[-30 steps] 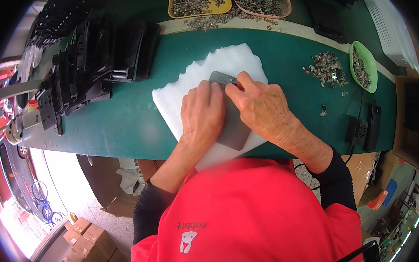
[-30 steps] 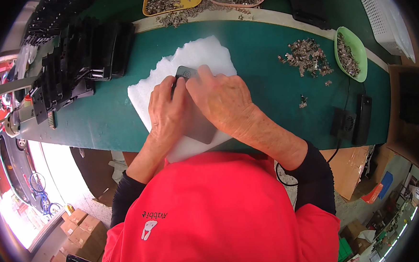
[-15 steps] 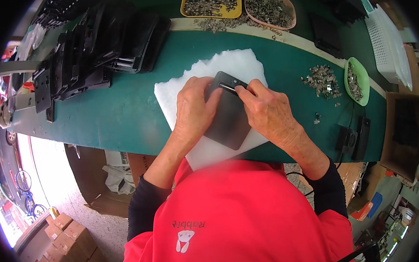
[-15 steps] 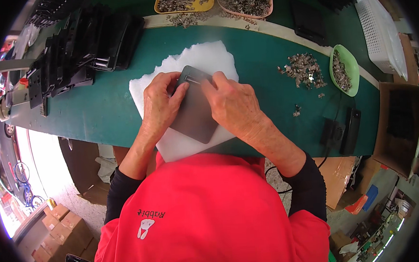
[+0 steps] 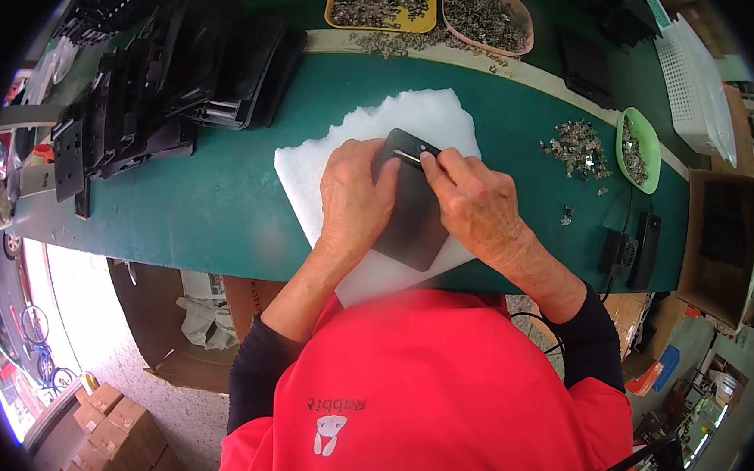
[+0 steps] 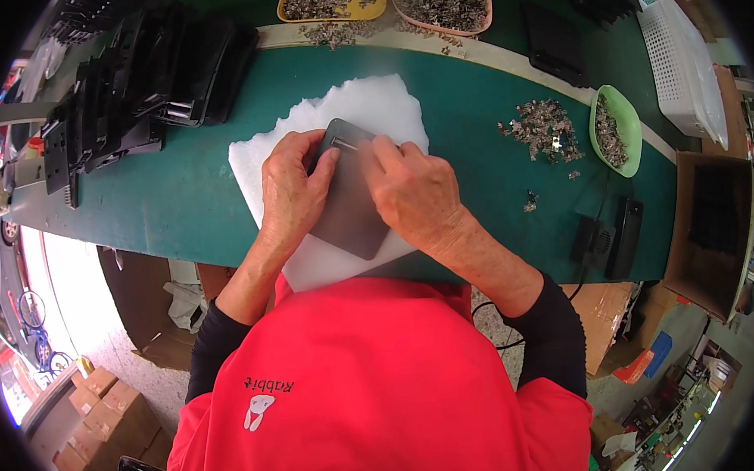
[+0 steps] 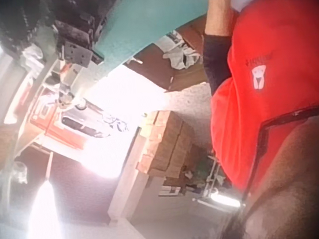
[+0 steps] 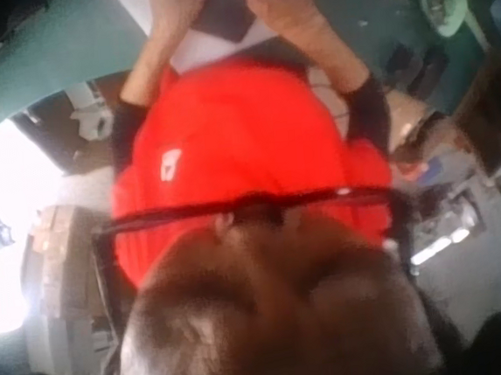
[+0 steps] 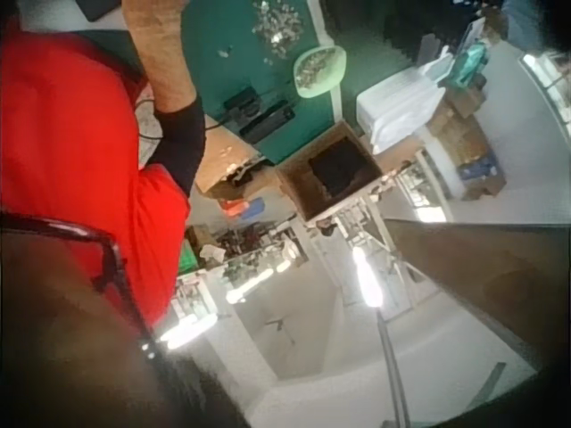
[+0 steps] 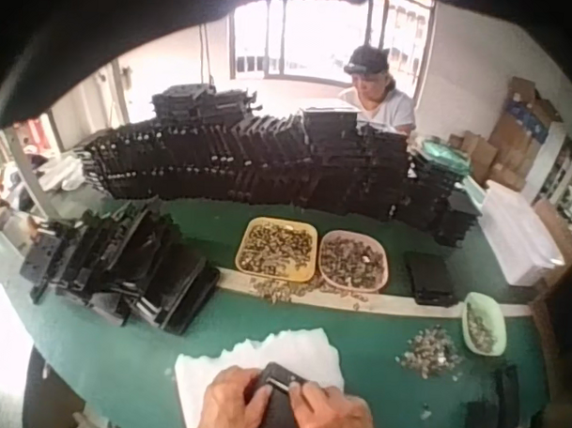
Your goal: The person uses a small screwdriver to tighten screws on a black rectangular electronic device placed on a white foam pad. They repeatedly adjust the device's position and flip it over to access different screw locations, working methodically on the assembly.
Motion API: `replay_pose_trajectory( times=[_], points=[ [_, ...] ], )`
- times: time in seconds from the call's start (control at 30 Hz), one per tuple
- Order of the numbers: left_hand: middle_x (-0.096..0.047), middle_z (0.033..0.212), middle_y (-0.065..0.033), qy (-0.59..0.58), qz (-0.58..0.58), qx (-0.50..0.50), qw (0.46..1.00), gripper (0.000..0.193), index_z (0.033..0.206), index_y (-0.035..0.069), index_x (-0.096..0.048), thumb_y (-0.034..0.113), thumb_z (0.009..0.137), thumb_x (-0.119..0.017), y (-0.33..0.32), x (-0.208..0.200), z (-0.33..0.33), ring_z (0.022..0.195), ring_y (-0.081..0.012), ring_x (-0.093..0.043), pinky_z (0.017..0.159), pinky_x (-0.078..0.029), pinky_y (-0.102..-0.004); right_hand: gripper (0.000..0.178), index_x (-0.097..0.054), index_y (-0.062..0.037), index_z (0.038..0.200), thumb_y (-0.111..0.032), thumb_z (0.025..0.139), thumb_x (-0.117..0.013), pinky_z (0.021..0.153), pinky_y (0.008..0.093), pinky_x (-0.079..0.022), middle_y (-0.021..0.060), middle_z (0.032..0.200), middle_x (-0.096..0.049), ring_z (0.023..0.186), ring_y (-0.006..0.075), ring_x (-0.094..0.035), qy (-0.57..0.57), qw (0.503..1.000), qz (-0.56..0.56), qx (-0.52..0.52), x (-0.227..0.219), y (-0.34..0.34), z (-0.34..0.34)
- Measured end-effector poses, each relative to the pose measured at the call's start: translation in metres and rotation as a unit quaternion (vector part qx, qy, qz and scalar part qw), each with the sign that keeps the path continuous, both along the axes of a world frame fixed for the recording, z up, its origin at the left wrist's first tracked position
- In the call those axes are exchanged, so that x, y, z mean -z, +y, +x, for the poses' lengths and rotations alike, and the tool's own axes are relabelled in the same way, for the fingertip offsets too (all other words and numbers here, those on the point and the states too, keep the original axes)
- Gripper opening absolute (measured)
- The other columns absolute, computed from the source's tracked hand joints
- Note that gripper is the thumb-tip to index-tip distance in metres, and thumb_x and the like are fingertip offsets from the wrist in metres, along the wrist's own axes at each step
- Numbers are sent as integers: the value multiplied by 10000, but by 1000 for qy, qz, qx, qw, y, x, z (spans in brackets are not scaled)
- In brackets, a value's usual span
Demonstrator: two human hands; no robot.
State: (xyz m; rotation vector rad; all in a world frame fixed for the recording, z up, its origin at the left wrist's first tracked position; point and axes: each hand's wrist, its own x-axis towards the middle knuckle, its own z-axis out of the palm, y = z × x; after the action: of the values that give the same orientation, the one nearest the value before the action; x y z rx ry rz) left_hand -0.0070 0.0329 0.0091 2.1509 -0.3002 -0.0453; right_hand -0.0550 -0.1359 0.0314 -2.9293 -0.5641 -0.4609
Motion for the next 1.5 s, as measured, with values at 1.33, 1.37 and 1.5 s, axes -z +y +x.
replay_pose_trajectory(
  times=[1.33,1.37,1.5],
  points=[
    [-595,841,-41,-410,76,177,891,238,875,76,-647,4,649,-653,8,-86,-19,767,-230,-597,670,-468,-358,198,-686,11,1088,-61,921,-608,476,193,-364,18,718,-628,531,27,-478,208,828,491,173,-70,-78,-40],
    [-594,879,-46,-398,127,200,886,287,920,86,-657,18,642,-645,11,-69,-29,811,-245,-593,711,-468,-393,198,-679,9,1100,-48,929,-599,446,180,-335,15,711,-611,486,12,-439,211,825,502,151,-64,-77,-43],
    [-610,1126,-110,-329,138,200,912,341,997,97,-655,26,664,-648,24,10,-47,1094,-288,-569,872,-457,-397,159,-698,-75,1063,-114,943,-602,635,294,-521,90,904,-714,747,173,-678,228,899,368,66,-35,-49,-52]
  ],
)
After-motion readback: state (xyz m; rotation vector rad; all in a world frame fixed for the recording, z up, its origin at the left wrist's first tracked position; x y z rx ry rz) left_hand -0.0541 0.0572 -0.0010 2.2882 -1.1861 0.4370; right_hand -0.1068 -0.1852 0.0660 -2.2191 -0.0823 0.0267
